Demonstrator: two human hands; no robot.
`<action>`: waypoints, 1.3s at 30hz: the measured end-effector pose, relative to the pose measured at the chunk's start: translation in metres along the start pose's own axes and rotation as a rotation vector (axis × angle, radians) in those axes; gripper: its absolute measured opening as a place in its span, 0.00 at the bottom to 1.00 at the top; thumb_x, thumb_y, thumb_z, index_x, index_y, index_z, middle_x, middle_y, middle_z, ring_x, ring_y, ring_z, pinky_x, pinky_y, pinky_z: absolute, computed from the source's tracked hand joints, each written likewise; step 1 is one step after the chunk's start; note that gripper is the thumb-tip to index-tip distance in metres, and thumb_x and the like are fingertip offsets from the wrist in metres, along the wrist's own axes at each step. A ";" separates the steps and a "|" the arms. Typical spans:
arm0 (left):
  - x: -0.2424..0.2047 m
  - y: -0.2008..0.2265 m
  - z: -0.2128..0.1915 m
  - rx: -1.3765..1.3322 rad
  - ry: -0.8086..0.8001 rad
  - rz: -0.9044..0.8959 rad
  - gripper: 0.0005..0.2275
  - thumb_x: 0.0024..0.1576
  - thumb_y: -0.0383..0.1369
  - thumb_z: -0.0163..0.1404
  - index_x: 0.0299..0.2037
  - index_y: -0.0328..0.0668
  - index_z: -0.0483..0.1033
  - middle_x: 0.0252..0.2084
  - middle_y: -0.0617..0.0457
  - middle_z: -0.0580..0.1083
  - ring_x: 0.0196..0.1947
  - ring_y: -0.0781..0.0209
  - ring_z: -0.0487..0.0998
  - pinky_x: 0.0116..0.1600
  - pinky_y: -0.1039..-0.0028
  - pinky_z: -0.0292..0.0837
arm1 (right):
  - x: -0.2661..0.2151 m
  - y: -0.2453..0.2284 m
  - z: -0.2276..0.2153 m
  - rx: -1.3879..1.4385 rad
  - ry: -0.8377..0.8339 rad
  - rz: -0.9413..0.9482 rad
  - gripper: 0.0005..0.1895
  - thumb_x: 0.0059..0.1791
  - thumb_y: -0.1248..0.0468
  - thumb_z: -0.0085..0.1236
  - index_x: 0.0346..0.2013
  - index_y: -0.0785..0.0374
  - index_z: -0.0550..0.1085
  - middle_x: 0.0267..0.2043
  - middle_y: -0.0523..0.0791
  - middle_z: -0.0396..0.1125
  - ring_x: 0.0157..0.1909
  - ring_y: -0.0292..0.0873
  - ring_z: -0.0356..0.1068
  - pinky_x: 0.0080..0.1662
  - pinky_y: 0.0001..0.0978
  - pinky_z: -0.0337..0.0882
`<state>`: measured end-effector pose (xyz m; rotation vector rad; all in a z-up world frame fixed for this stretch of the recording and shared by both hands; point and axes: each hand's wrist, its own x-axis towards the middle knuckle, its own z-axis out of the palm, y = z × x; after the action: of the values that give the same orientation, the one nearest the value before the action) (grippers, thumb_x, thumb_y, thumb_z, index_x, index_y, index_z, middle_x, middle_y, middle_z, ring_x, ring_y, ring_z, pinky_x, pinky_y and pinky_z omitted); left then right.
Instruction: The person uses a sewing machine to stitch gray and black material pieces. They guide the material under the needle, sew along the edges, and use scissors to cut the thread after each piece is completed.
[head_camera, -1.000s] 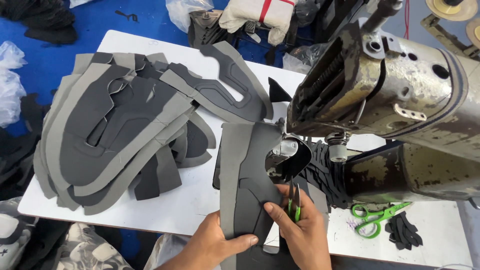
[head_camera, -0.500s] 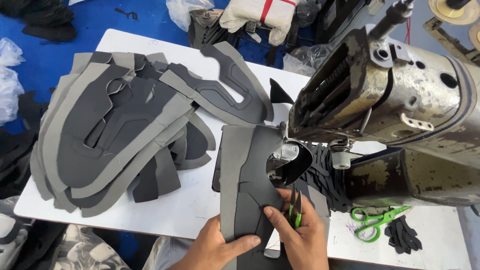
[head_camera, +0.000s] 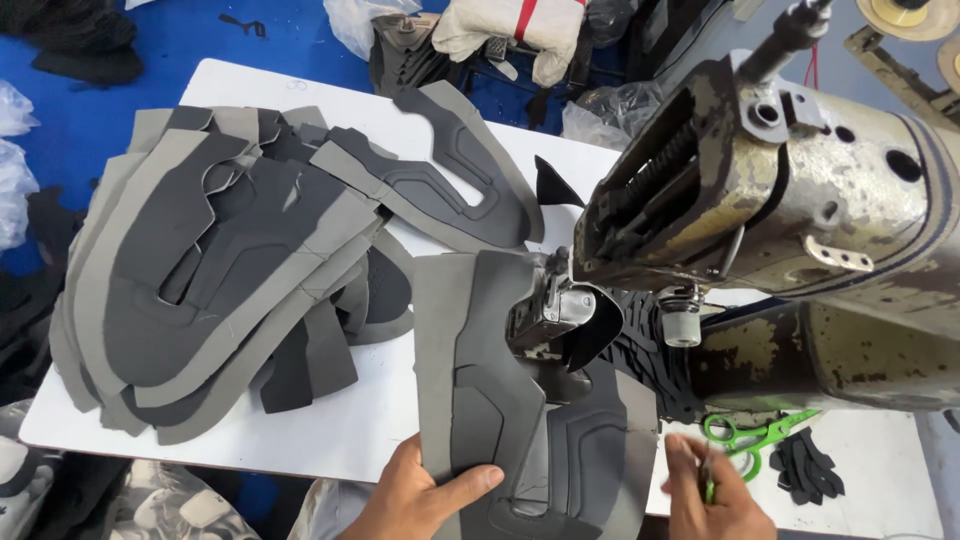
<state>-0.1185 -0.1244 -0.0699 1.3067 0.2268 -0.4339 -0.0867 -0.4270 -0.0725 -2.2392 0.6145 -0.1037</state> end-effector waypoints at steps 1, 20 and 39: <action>0.002 -0.003 -0.001 -0.014 0.008 -0.002 0.21 0.52 0.34 0.62 0.55 0.33 0.76 0.49 0.46 0.80 0.52 0.58 0.79 0.59 0.66 0.73 | 0.011 0.021 -0.002 -0.100 -0.024 0.118 0.17 0.53 0.60 0.61 0.52 0.69 0.80 0.29 0.51 0.75 0.28 0.38 0.76 0.33 0.28 0.73; 0.000 0.002 0.012 0.005 0.052 0.027 0.23 0.50 0.31 0.62 0.57 0.36 0.75 0.50 0.49 0.80 0.51 0.61 0.79 0.58 0.68 0.73 | 0.016 0.184 0.023 0.713 -0.247 -0.067 0.34 0.44 0.72 0.63 0.65 0.72 0.67 0.38 0.54 0.74 0.18 0.33 0.65 0.22 0.28 0.64; 0.002 0.010 0.014 0.017 0.043 0.008 0.20 0.49 0.35 0.63 0.49 0.32 0.76 0.43 0.47 0.82 0.44 0.62 0.83 0.51 0.70 0.78 | -0.019 0.045 -0.002 0.606 -0.195 -0.008 0.26 0.46 0.72 0.58 0.60 0.71 0.69 0.28 0.51 0.73 0.14 0.32 0.59 0.17 0.30 0.55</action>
<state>-0.1137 -0.1366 -0.0581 1.3341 0.2542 -0.4020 -0.1217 -0.4448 -0.1014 -1.6407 0.3992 -0.0628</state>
